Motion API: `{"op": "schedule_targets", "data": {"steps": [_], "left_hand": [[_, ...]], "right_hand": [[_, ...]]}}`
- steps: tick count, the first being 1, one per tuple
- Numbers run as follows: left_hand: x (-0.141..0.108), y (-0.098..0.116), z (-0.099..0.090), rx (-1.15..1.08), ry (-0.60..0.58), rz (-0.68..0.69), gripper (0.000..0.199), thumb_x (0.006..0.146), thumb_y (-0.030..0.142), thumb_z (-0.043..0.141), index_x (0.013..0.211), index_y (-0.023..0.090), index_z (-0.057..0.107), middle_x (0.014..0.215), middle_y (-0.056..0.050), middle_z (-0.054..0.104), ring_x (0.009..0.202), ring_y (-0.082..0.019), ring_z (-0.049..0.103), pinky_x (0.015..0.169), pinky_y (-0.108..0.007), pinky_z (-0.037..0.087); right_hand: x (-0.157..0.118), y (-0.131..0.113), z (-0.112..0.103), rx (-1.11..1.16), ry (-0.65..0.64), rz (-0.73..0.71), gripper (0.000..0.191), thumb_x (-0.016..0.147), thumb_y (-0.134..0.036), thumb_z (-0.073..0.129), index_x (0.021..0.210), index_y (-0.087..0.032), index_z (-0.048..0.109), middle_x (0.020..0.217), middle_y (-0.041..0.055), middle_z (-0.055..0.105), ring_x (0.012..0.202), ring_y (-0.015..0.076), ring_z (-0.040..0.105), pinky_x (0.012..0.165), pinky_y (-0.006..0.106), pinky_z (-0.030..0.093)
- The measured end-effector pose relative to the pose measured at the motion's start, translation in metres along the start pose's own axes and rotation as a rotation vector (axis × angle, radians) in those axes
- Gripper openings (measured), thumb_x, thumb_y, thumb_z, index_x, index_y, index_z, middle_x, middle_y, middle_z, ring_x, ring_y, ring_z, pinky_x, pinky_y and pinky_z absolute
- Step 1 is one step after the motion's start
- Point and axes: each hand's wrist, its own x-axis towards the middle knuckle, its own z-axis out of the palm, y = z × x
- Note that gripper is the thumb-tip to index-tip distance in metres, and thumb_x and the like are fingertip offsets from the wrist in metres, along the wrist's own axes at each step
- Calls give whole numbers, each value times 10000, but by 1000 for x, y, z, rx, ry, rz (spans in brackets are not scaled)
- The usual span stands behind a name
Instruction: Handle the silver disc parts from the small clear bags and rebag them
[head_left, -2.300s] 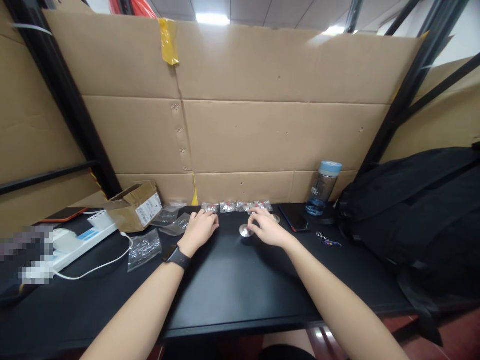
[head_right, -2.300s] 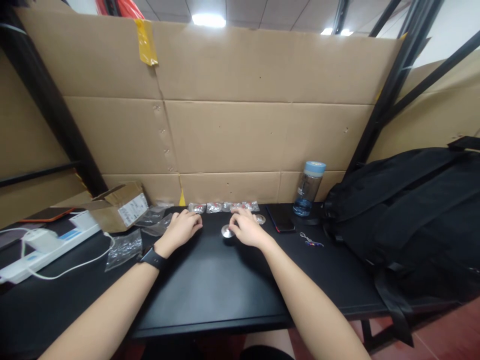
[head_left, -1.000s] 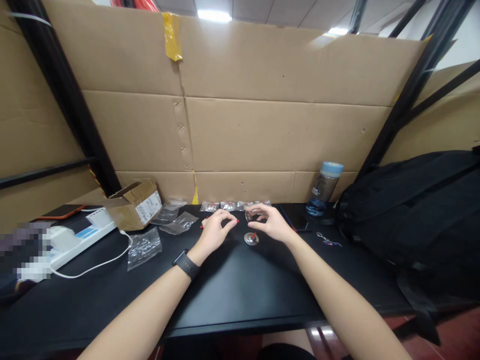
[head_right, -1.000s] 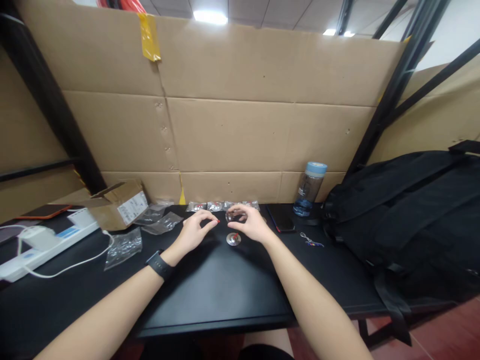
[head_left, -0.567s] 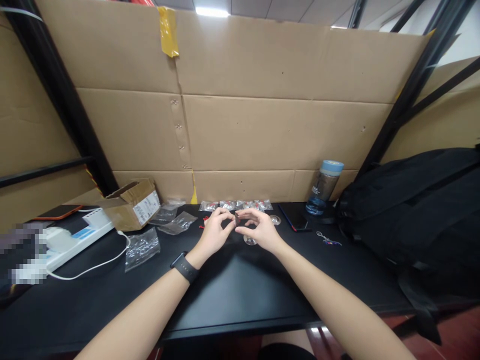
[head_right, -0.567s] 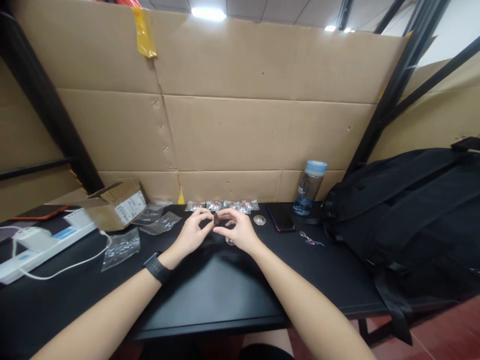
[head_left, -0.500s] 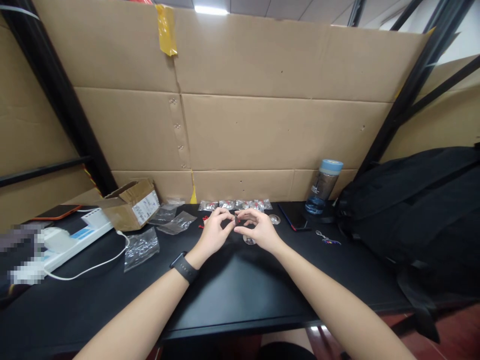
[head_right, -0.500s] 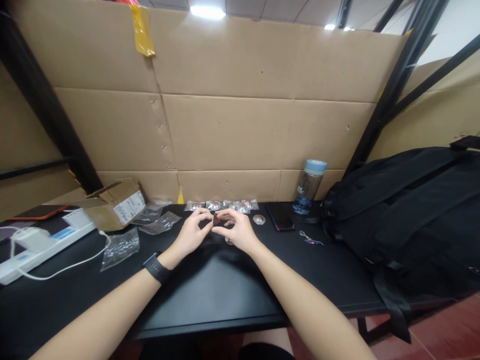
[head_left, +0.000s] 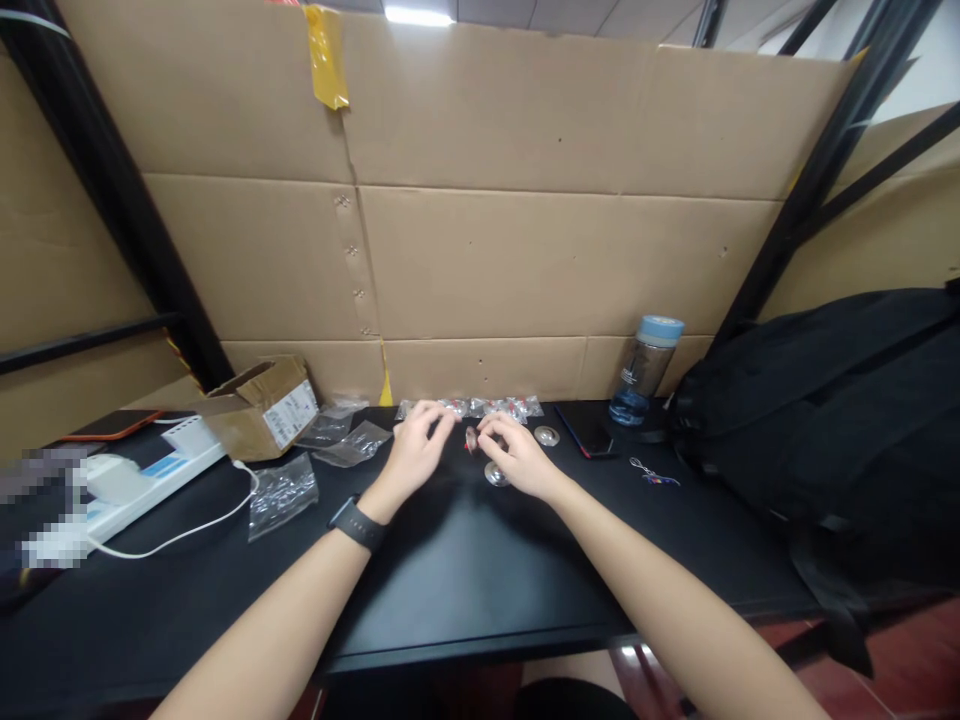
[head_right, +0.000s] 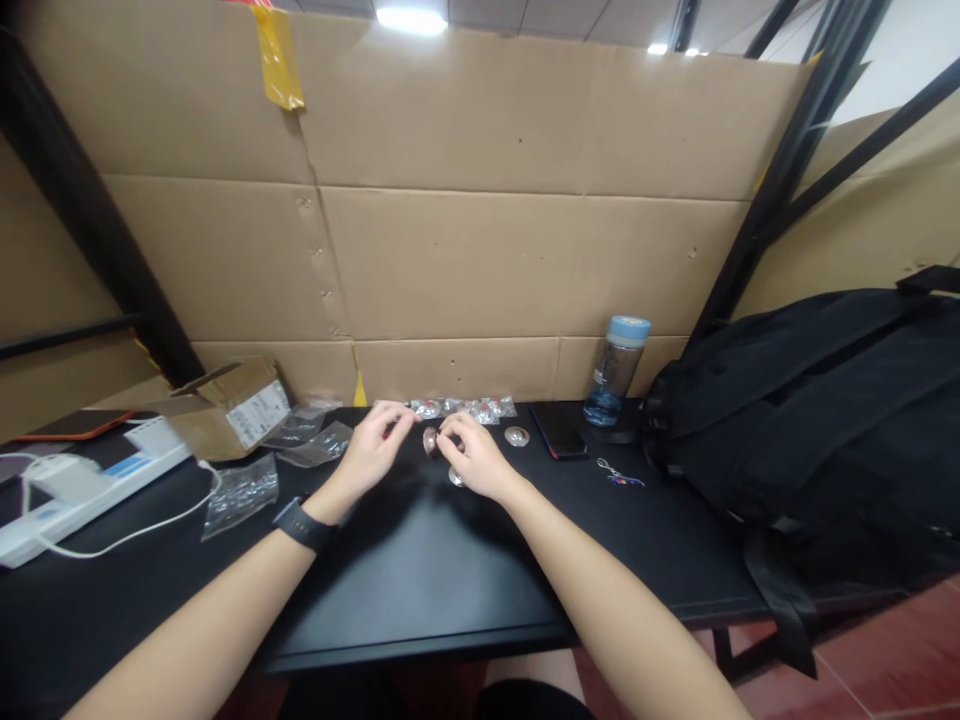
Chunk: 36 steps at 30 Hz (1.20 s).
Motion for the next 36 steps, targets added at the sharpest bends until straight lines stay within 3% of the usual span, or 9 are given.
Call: {"op": "schedule_targets", "data": {"steps": [3, 8, 13, 16, 21, 25, 30, 33, 36], "left_hand": [[8, -10, -18, 121, 76, -48, 328, 1009, 419, 423, 983, 242, 697, 1102, -53, 684, 1100, -221, 609, 990, -362, 432], [11, -29, -35, 429, -181, -1, 269, 966, 386, 487, 931, 269, 726, 1114, -53, 704, 1105, -266, 599, 971, -417, 399], [8, -50, -47, 528, -402, 21, 278, 837, 152, 536, 954, 297, 743, 1095, -40, 725, 1073, -261, 622, 924, -387, 409], [6, -58, -50, 555, -465, 36, 336, 761, 132, 612, 979, 339, 763, 1131, -36, 716, 1112, -285, 596, 933, -396, 403], [6, -60, -41, 602, -467, 39, 157, 803, 237, 671, 896, 313, 772, 1076, -52, 718, 1057, -283, 598, 907, -388, 407], [6, -54, -34, 606, -419, 64, 94, 839, 260, 655, 821, 275, 746, 1020, -56, 723, 1012, -274, 593, 883, -382, 406], [6, -38, -26, 402, -327, 126, 145, 912, 311, 563, 894, 242, 689, 920, -45, 718, 891, -217, 623, 810, -319, 441], [4, -28, -19, 225, -332, 115, 151, 936, 302, 515, 923, 231, 649, 830, -17, 712, 762, -175, 642, 739, -279, 456], [0, -24, -11, 127, -357, 110, 132, 929, 271, 514, 950, 232, 638, 849, -4, 731, 772, -165, 671, 749, -264, 473]], "right_hand": [[-2, -4, 2, -109, -84, -77, 176, 962, -266, 547, 817, -197, 620, 1147, 89, 604, 1104, 212, 574, 995, 373, 465], [-1, -3, -2, -133, -113, -109, 180, 949, -212, 541, 784, -200, 612, 1140, 79, 617, 1108, 200, 581, 1029, 355, 438], [0, 20, -22, -258, -153, -24, 104, 895, -158, 570, 920, -193, 666, 999, 67, 658, 992, 206, 611, 954, 353, 466], [-3, 38, -37, -342, -242, 60, 256, 809, -146, 657, 1057, -200, 688, 1110, 79, 667, 1092, 231, 599, 994, 366, 447], [-4, 62, -54, -602, -198, 309, 298, 907, -254, 571, 1181, -218, 681, 1305, 132, 613, 1202, 313, 551, 998, 461, 427], [-4, 77, -65, -686, -252, 483, 415, 855, -313, 645, 1263, -236, 646, 1353, 137, 601, 1216, 362, 549, 965, 491, 429], [-6, 88, -72, -655, -283, 510, 345, 844, -269, 636, 1188, -273, 667, 1215, 79, 686, 1097, 284, 638, 879, 388, 458], [-6, 89, -74, -647, -279, 494, 296, 852, -253, 625, 1141, -277, 681, 1192, 66, 697, 1063, 256, 650, 839, 340, 455], [-7, 86, -73, -657, -271, 486, 297, 844, -254, 641, 1137, -264, 690, 1199, 86, 690, 1067, 269, 643, 859, 356, 452]]}}
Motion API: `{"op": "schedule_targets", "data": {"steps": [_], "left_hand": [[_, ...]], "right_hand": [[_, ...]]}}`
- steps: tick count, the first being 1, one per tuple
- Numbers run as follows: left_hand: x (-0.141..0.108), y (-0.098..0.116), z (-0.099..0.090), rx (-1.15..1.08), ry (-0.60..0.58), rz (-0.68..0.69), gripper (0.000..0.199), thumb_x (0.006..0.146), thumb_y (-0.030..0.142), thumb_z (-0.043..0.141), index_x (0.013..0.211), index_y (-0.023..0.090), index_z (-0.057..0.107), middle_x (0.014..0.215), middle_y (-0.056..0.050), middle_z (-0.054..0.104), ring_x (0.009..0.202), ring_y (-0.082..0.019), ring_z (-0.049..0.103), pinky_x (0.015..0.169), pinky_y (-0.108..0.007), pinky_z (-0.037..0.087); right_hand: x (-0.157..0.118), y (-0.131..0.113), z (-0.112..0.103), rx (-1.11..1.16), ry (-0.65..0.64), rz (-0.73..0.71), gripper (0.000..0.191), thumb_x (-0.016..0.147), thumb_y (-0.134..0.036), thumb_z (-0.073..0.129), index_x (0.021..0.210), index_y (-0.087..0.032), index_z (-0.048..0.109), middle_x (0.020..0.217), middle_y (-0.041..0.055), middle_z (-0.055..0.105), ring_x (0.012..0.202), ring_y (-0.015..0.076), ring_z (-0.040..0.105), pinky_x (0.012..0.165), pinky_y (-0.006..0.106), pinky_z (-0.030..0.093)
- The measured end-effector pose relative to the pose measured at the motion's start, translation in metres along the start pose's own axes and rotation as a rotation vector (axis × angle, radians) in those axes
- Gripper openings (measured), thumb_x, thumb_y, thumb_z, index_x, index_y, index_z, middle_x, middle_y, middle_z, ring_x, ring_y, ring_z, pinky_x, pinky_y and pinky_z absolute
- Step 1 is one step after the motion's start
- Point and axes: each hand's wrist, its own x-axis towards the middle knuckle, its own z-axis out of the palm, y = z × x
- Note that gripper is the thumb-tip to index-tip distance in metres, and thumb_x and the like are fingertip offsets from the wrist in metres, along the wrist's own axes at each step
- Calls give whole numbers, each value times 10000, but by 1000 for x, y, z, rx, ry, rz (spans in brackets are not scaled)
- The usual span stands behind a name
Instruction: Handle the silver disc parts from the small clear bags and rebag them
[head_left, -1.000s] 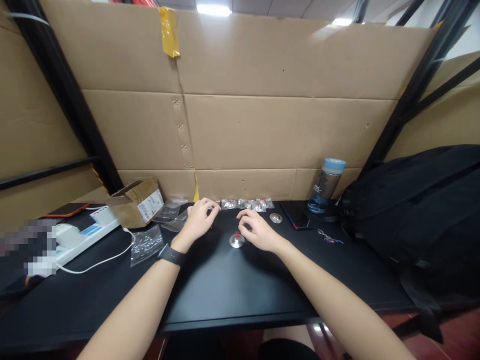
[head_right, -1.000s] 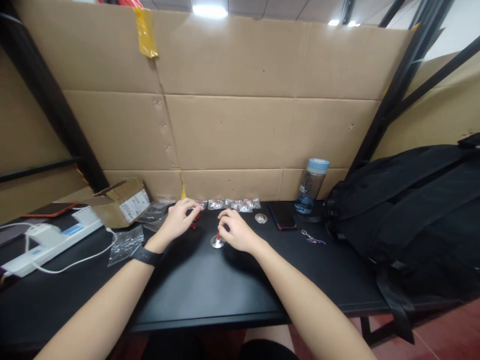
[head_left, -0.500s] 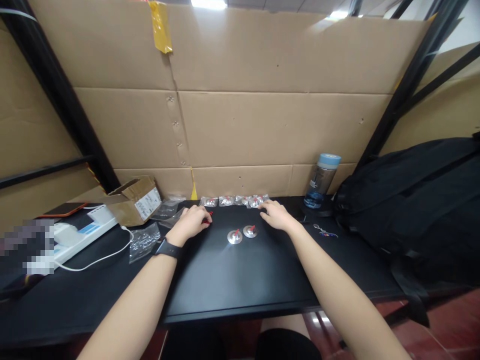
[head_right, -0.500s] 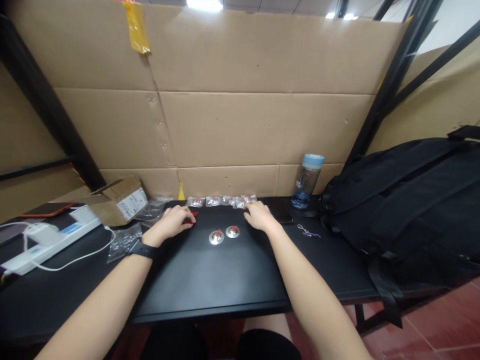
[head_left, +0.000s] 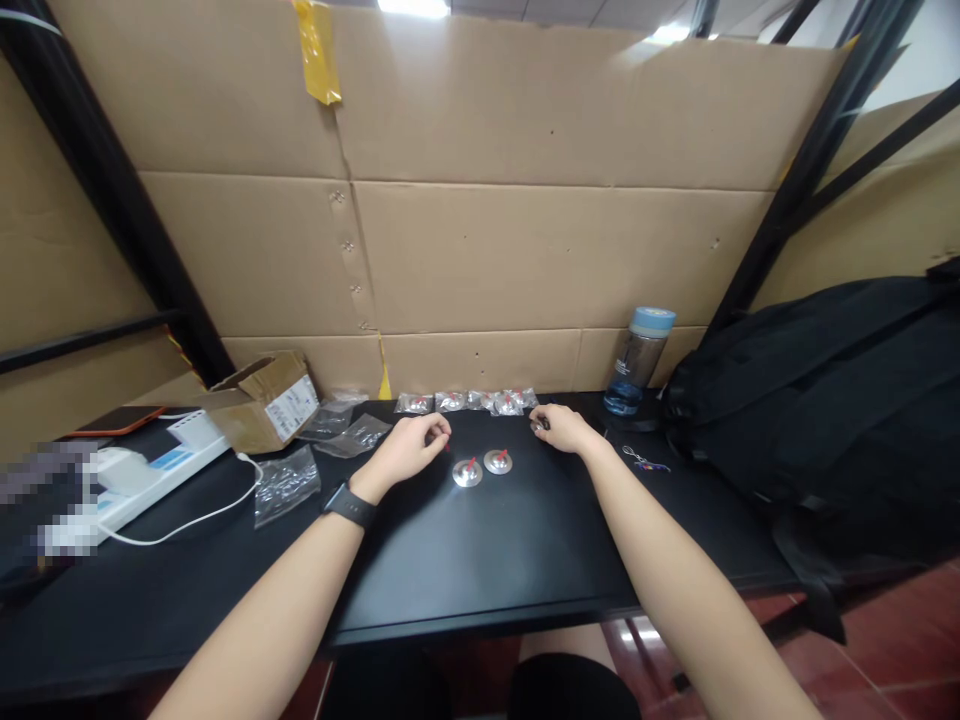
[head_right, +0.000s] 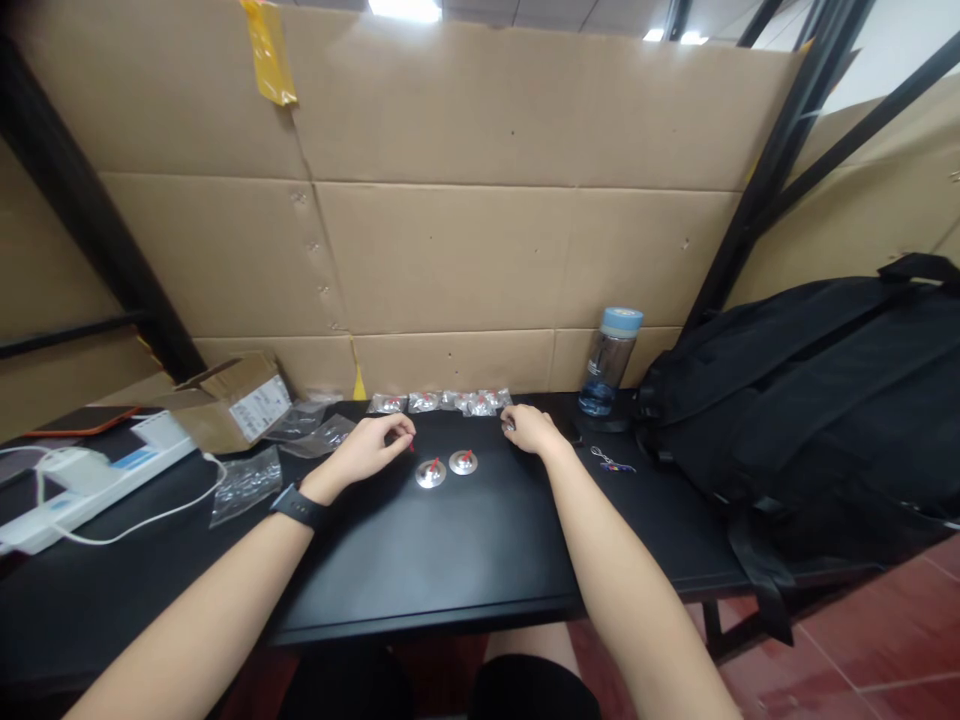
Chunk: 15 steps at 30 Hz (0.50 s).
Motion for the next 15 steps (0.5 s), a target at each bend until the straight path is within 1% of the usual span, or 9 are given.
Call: {"op": "schedule_targets", "data": {"steps": [3, 4, 6, 8, 10, 12, 13, 14, 15], "left_hand": [[-2, -2, 8, 42, -47, 28, 156, 901, 228, 532, 991, 241, 658, 958, -13, 748, 884, -183, 689, 827, -284, 482], [-2, -4, 9, 91, -59, 32, 180, 892, 219, 538, 1012, 249, 670, 1006, -19, 746, 941, -199, 685, 861, -304, 478], [-3, -5, 10, 196, -65, 22, 233, 883, 211, 542, 1058, 263, 687, 1094, -34, 730, 1049, -234, 659, 910, -345, 463], [-4, -3, 8, 237, -63, 17, 256, 885, 210, 532, 1074, 261, 698, 1100, -49, 720, 1059, -239, 651, 905, -347, 463], [-3, 4, 5, 186, -104, 58, 251, 895, 219, 521, 1063, 250, 706, 1031, -49, 727, 965, -208, 670, 856, -309, 476], [-3, 11, 0, 134, -165, 113, 242, 904, 244, 527, 1057, 261, 714, 979, -36, 737, 895, -187, 678, 838, -293, 478], [-3, 12, -4, 151, -169, 108, 238, 902, 251, 535, 1052, 271, 719, 985, -35, 743, 911, -195, 680, 858, -308, 473], [-4, 10, -9, 208, -147, 66, 237, 892, 247, 548, 1047, 278, 725, 1014, -43, 748, 957, -218, 679, 891, -340, 463], [-6, 4, -16, 292, -102, -8, 243, 871, 234, 568, 1044, 282, 731, 1060, -57, 748, 1025, -254, 668, 928, -387, 447]], "right_hand": [[-3, -8, -2, 13, 53, -44, 357, 814, -269, 690, 1170, -251, 692, 1292, 117, 639, 1165, 318, 588, 936, 432, 436], [-4, -12, -3, 37, 69, -82, 376, 803, -265, 704, 1178, -247, 692, 1316, 120, 624, 1193, 323, 569, 959, 449, 428], [-8, -22, -5, 129, 57, -223, 387, 790, -244, 715, 1176, -236, 697, 1304, 112, 631, 1196, 298, 567, 989, 437, 427], [-12, -33, -8, 249, -11, -394, 402, 769, -241, 738, 1170, -227, 707, 1232, 91, 674, 1122, 251, 607, 974, 378, 450], [-17, -45, -11, 339, -99, -513, 408, 745, -266, 772, 1148, -218, 727, 1143, 72, 715, 1007, 217, 644, 902, 319, 482], [-21, -56, -12, 381, -157, -536, 330, 747, -262, 771, 1072, -201, 761, 1038, 64, 743, 887, 193, 660, 809, 282, 496], [-22, -60, -12, 393, -169, -534, 268, 758, -238, 754, 1021, -190, 776, 989, 63, 751, 841, 182, 662, 773, 268, 495], [-24, -64, -11, 403, -174, -532, 213, 769, -203, 731, 974, -180, 785, 946, 62, 755, 803, 172, 661, 743, 255, 491], [-24, -67, -11, 411, -173, -528, 183, 773, -164, 706, 936, -172, 789, 913, 61, 756, 772, 162, 659, 720, 244, 486]]}}
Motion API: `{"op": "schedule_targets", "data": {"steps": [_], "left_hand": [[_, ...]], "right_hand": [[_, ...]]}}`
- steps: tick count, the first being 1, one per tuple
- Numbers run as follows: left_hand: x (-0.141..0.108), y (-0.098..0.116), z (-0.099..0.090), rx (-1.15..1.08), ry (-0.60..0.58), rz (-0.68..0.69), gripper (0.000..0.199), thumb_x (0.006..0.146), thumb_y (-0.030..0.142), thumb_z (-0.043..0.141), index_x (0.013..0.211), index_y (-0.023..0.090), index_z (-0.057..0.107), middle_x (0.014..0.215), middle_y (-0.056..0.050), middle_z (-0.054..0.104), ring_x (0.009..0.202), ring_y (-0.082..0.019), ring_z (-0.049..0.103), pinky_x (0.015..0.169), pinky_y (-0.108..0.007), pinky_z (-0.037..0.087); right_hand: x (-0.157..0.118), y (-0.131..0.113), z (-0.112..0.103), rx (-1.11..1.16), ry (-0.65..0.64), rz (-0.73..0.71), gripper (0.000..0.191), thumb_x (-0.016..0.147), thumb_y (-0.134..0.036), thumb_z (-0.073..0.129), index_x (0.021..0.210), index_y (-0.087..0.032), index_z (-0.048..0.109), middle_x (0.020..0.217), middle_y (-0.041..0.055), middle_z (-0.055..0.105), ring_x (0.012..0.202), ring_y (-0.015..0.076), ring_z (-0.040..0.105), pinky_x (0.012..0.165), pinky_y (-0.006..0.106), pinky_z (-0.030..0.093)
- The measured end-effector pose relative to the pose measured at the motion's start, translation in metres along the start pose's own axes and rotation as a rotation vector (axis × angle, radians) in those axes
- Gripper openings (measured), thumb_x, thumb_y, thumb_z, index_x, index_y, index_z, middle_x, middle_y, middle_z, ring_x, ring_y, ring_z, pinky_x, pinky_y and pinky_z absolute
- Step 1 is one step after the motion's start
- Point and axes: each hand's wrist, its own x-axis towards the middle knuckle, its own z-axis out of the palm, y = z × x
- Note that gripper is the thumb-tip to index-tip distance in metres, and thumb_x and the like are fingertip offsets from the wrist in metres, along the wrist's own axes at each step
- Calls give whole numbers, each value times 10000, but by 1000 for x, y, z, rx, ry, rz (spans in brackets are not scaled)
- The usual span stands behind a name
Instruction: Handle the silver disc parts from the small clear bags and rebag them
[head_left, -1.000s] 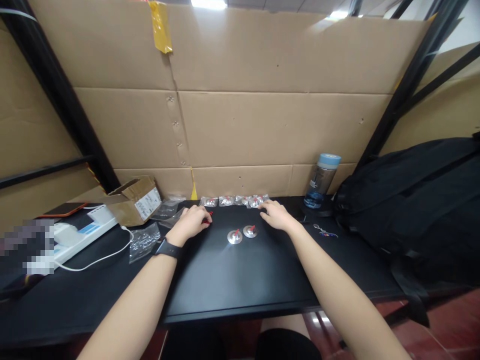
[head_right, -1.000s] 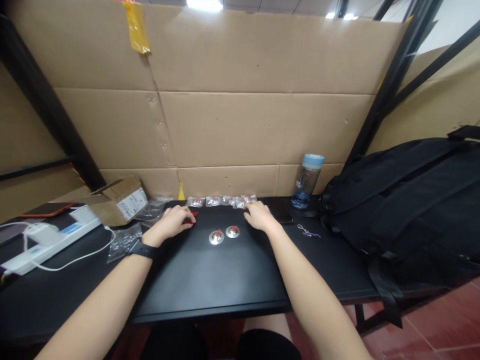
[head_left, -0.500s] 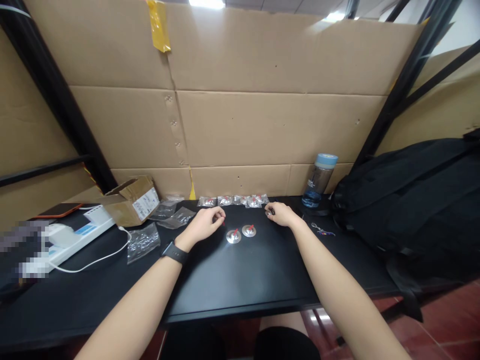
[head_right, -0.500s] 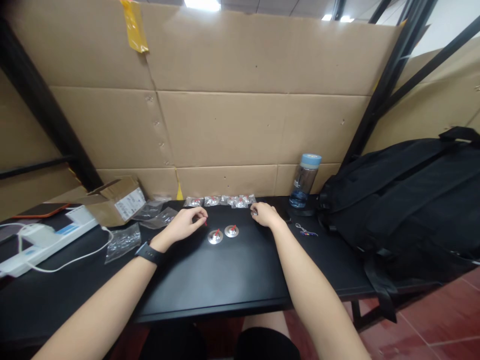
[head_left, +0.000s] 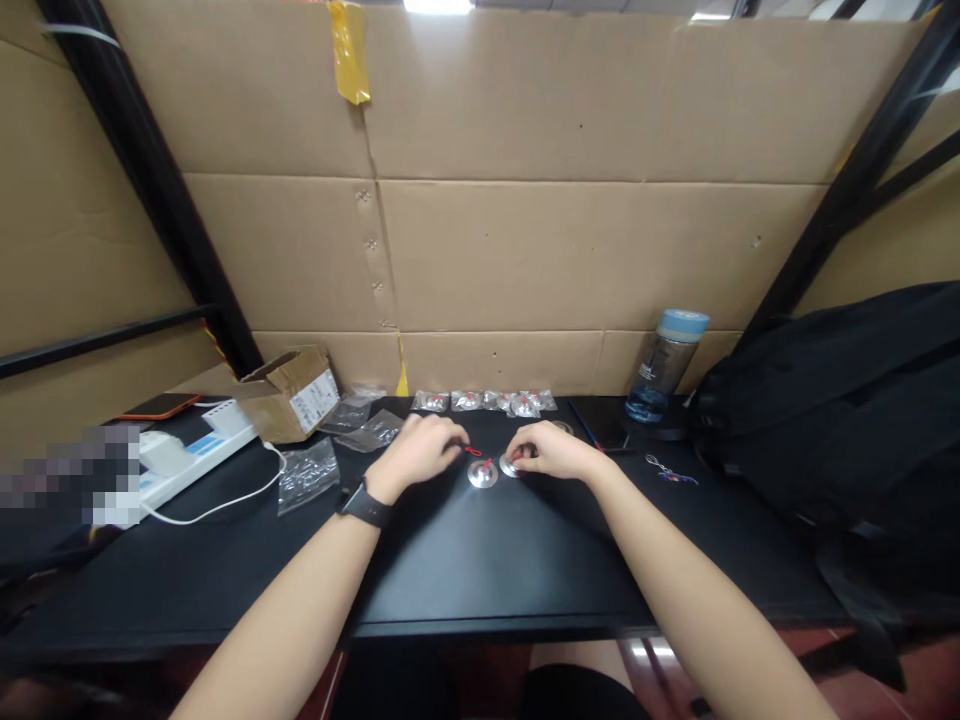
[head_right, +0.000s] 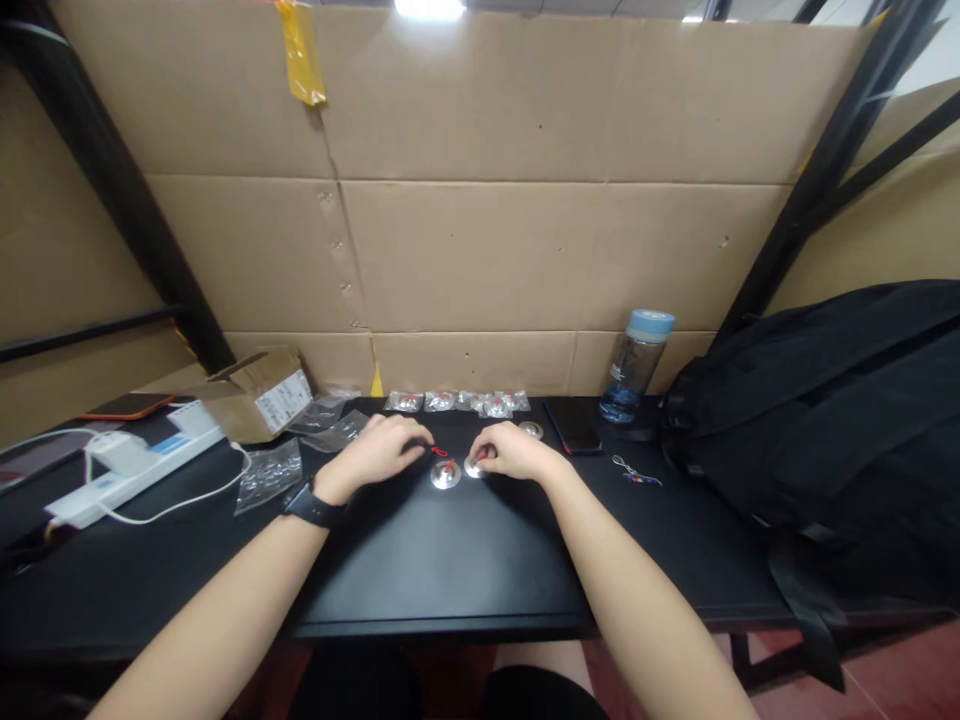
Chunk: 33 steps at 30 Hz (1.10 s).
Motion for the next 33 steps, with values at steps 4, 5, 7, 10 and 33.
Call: {"op": "schedule_targets", "data": {"steps": [4, 5, 7, 10, 33], "left_hand": [[-17, -53, -25, 204, 65, -409, 408, 731, 157, 657, 1112, 285, 725, 1257, -108, 699, 1187, -359, 607, 978, -498, 418], [-20, -65, -31, 177, 28, -444, 413, 716, 158, 671, 1100, 300, 730, 1240, -89, 714, 1167, -348, 626, 970, -476, 433], [-24, -76, -39, 74, -52, -420, 342, 720, 183, 679, 1039, 286, 746, 1121, -59, 761, 1072, -299, 680, 924, -391, 478], [-16, -50, -33, -130, -20, -152, 292, 847, 270, 596, 1109, 247, 725, 1076, -47, 763, 970, -211, 702, 869, -298, 503], [12, 38, 22, -619, 603, -264, 239, 853, 428, 684, 898, 209, 768, 943, -47, 783, 872, -218, 716, 883, -362, 543]], "right_hand": [[2, -2, 3, -67, 20, 2, 247, 730, -38, 644, 882, -169, 787, 825, 38, 754, 703, 139, 645, 673, 220, 454], [2, -2, 3, -93, 23, 7, 256, 721, -28, 643, 875, -173, 786, 806, 31, 751, 693, 136, 641, 666, 217, 446], [1, 0, 2, -134, 24, 26, 241, 718, -33, 655, 862, -177, 783, 778, 22, 748, 684, 137, 641, 655, 214, 433], [1, 2, 2, -155, 5, 58, 189, 752, -61, 664, 843, -179, 780, 752, 21, 752, 676, 141, 654, 651, 214, 429], [25, -11, 33, 766, 555, 87, 243, 843, -432, 685, 862, -198, 625, 938, 34, 681, 891, 173, 633, 733, 267, 489]]}}
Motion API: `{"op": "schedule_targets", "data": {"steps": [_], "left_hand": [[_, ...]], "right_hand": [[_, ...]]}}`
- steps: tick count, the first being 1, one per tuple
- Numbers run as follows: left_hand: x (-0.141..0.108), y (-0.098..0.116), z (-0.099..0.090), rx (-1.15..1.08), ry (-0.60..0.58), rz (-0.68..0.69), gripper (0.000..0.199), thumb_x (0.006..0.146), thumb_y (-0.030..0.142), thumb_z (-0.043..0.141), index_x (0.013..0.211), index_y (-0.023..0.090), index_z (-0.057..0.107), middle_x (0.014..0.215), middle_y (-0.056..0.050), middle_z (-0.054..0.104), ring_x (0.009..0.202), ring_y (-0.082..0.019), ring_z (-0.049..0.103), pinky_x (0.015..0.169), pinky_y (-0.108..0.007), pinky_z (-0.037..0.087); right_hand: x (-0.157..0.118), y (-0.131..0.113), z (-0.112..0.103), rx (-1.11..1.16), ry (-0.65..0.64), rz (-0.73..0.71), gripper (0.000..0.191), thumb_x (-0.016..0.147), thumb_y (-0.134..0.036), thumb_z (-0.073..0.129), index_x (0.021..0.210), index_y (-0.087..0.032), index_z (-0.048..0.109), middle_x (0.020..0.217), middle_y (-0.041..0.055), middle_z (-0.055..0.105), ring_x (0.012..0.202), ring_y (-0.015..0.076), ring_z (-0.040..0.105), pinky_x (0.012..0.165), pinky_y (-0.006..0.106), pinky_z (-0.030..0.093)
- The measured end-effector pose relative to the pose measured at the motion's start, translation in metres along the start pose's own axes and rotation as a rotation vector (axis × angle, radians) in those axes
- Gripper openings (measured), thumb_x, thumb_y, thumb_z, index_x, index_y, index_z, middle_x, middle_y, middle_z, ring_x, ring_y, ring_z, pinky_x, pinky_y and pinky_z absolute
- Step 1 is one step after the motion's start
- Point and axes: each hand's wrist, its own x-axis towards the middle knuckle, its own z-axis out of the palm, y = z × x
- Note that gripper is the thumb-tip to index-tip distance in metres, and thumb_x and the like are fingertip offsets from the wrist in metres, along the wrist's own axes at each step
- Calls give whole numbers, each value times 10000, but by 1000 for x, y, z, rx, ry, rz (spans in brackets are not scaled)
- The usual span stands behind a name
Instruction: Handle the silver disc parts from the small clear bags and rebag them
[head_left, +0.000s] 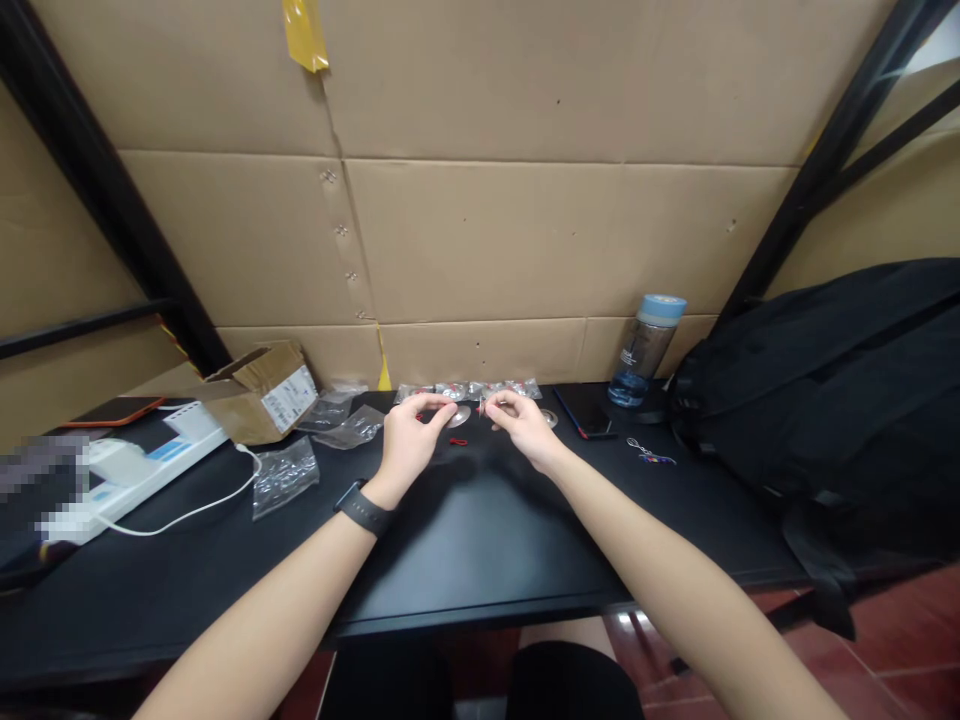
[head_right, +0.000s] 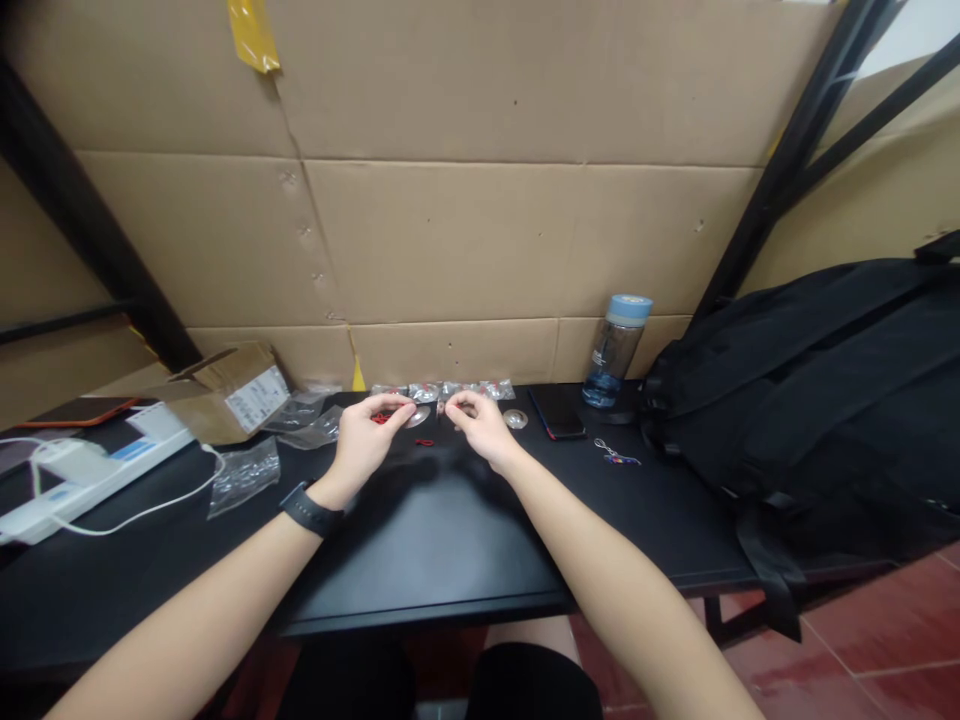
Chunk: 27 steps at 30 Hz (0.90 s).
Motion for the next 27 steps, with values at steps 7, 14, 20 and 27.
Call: {"op": "schedule_targets", "data": {"steps": [7, 14, 20, 27], "left_hand": [[-3, 1, 6, -144, 27, 19, 218, 838, 393, 714, 877, 182, 752, 906, -53, 770, 855, -204, 711, 854, -341, 556], [-6, 5, 2, 142, -29, 74, 155, 878, 392, 678, 843, 260, 751, 967, -25, 766, 1041, -232, 650, 965, -405, 483], [-3, 7, 1, 281, -79, 80, 200, 908, 423, 633, 866, 275, 760, 959, -25, 776, 1005, -238, 650, 963, -422, 433], [41, -34, -85, 753, -311, 33, 193, 846, 283, 594, 906, 291, 777, 1013, -61, 781, 1074, -304, 652, 1019, -481, 379]], "right_hand": [[-14, -7, 24, 498, -87, 199, 350, 760, -454, 817, 874, -198, 606, 1009, 42, 692, 968, 198, 699, 836, 314, 539], [-17, -9, 19, 603, -155, 326, 435, 812, -336, 798, 1194, -304, 591, 1116, 30, 713, 932, 217, 752, 839, 362, 580], [-15, -9, 16, 590, -156, 368, 449, 828, -293, 784, 1252, -226, 651, 1116, 70, 716, 890, 206, 760, 875, 343, 591], [-12, -12, 7, 505, -116, 356, 548, 769, -274, 843, 1276, -224, 641, 1052, 58, 723, 874, 196, 752, 814, 312, 597]]}}
